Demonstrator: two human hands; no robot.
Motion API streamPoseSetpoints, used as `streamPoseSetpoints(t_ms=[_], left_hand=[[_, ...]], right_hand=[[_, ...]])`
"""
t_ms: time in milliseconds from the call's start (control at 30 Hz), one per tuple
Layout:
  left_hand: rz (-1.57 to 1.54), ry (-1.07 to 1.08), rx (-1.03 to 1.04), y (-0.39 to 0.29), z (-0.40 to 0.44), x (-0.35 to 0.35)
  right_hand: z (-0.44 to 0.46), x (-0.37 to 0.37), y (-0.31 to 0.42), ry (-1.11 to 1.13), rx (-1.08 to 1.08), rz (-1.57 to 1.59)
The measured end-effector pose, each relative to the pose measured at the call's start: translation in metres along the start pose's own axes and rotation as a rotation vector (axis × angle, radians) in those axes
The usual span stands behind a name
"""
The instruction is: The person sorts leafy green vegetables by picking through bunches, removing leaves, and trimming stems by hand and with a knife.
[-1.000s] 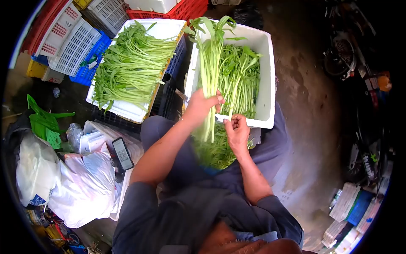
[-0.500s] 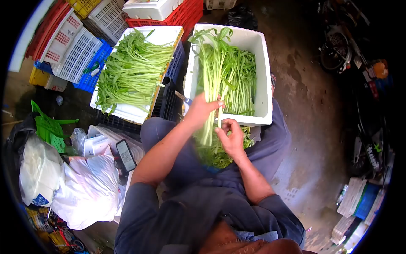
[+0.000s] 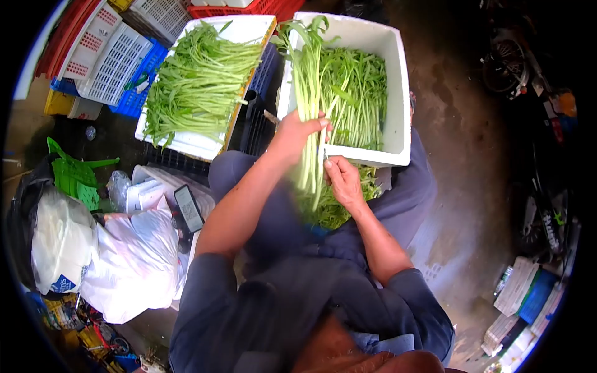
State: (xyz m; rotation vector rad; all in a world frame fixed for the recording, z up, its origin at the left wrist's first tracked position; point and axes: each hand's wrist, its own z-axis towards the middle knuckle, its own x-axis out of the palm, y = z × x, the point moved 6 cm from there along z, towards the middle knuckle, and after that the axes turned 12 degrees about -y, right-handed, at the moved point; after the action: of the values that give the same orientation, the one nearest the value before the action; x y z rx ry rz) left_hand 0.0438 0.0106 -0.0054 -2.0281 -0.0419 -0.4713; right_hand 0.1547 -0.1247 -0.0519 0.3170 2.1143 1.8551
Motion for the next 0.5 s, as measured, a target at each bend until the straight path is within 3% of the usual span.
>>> streamPoseSetpoints(t_ms=[133,267,300,400,500], left_hand=[[-0.037,-0.044,-0.006,-0.003,0.009,-0.007],[-0.069,-0.073,-0.005,-0.005,0.009,-0.011],[-0.028,-0.060,-0.013,-0.005,0.011,-0.012],[-0.025,-0.078,0.008,-0.002,0.011,-0.010],[0.016,-0.040,0.012,0.001,0.006,-0.003]], right_hand=[[-0.044,0.011,0.008,0.188,-0.030,-0.108],[-0.062,0.004,-0.025,0.372,0.124,-0.360],[-0.060,0.004,-0.021,0.528,-0.037,-0.543],[-0.042,-0.025,-0.019,0.388,-0.183,-0.732],[0.012,-0.049,0.036,0.039,-0.136,-0.509]])
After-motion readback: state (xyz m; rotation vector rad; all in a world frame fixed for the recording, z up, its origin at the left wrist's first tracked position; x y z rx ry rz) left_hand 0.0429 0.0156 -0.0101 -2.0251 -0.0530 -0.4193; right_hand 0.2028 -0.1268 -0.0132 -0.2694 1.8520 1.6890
